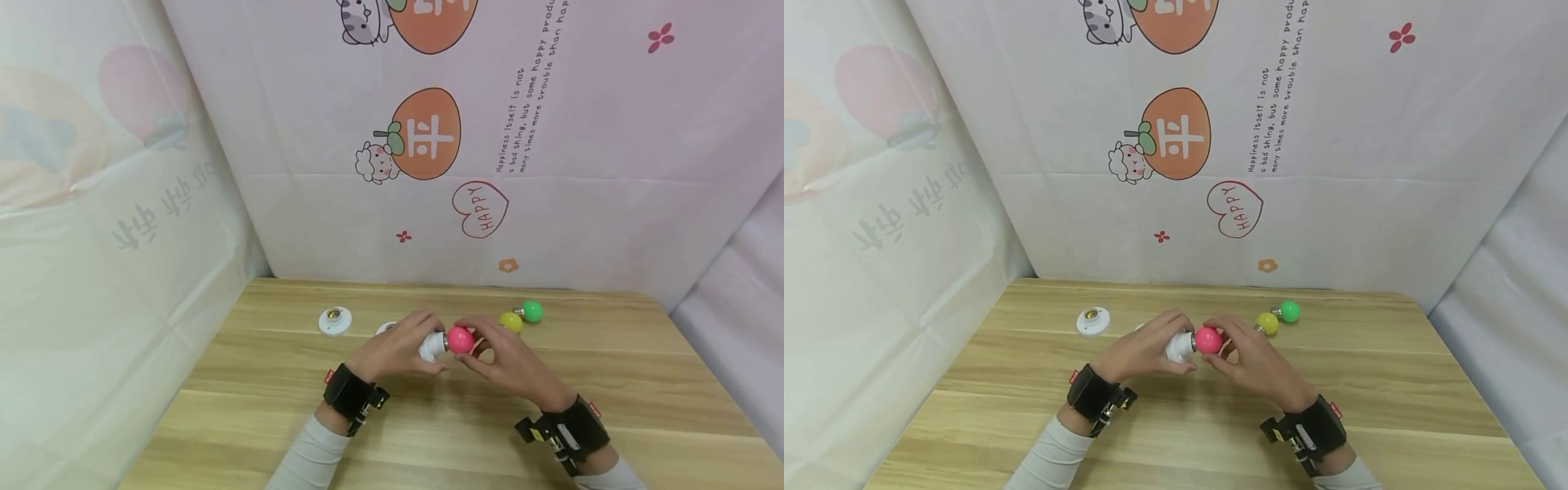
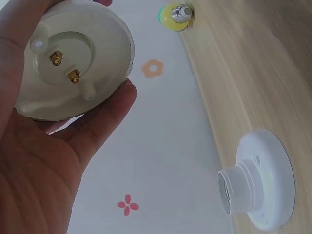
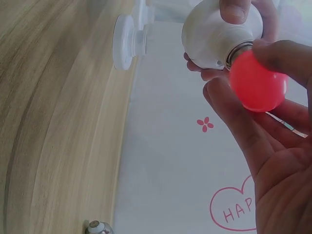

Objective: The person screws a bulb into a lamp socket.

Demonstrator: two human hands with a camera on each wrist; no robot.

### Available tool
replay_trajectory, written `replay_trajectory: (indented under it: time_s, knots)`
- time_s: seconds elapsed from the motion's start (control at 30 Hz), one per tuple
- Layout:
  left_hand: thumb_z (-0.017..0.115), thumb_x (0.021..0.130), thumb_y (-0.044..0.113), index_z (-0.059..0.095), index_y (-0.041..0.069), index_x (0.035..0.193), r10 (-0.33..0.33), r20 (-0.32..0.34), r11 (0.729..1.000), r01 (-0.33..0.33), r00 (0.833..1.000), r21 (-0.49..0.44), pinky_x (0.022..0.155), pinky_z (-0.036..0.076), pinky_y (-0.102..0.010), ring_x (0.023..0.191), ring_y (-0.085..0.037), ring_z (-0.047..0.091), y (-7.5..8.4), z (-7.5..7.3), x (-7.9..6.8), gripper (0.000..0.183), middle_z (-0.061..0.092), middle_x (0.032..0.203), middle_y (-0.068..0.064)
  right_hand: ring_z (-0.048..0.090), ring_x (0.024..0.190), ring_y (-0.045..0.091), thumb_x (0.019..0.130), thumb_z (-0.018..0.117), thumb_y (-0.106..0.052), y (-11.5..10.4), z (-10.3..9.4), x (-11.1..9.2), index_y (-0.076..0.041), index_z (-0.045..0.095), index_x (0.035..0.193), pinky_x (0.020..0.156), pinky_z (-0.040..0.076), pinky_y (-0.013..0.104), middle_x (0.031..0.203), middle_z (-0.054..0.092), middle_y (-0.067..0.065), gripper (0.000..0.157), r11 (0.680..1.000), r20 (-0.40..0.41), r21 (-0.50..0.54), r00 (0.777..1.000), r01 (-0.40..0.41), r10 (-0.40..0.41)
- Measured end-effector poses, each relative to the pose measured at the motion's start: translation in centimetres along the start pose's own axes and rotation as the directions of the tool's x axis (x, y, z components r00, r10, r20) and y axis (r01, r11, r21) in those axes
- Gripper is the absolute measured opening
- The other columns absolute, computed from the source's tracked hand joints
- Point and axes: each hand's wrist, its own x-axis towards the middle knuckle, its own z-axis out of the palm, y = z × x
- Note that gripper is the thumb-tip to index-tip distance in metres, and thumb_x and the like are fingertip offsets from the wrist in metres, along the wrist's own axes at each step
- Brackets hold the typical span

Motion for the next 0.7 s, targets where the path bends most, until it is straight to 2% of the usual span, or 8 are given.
replay_trajectory:
  time_s: [0.4, 0.57, 0.7]
  knots:
    - [0.072, 0.079, 0.047, 0.053, 0.016, 0.111, -0.007, 0.010, 1.000, 0.008, 1.000, -0.009, 0.068, 0.044, -0.009, 0.091, -0.003, 0.043, 0.20, -0.08, 0.03, 0.048, 0.046, 0.104, 0.009, 0.056, 0.075, 0.003, 0.088, 0.070, -0.033, 0.04, -0.02, -0.03, -0.015, 0.061, 0.119, 0.060, 0.053, 0.023, 0.100, 0.061, -0.011, 0.037, 0.999, -0.005, -0.018, 0.999, -0.041, 0.041]
    - [0.073, 0.079, 0.045, 0.052, 0.017, 0.110, -0.010, 0.011, 1.000, 0.010, 1.000, -0.014, 0.068, 0.043, -0.009, 0.091, -0.003, 0.042, 0.31, -0.14, 0.04, 0.047, 0.046, 0.104, 0.010, 0.055, 0.074, 0.004, 0.089, 0.068, -0.035, 0.02, -0.03, 0.01, -0.016, 0.062, 0.117, 0.059, 0.053, 0.022, 0.099, 0.062, -0.011, 0.034, 0.998, -0.003, -0.030, 0.999, -0.048, 0.048]
    - [0.073, 0.079, 0.045, 0.052, 0.017, 0.111, -0.012, 0.011, 1.000, 0.012, 1.000, -0.012, 0.068, 0.043, -0.009, 0.091, -0.003, 0.042, 0.33, -0.14, 0.07, 0.047, 0.045, 0.104, 0.010, 0.055, 0.075, 0.005, 0.089, 0.068, -0.033, -0.04, -0.01, 0.00, -0.013, 0.061, 0.119, 0.059, 0.053, 0.022, 0.100, 0.062, -0.008, 0.037, 0.998, -0.014, -0.038, 0.998, -0.057, 0.056]
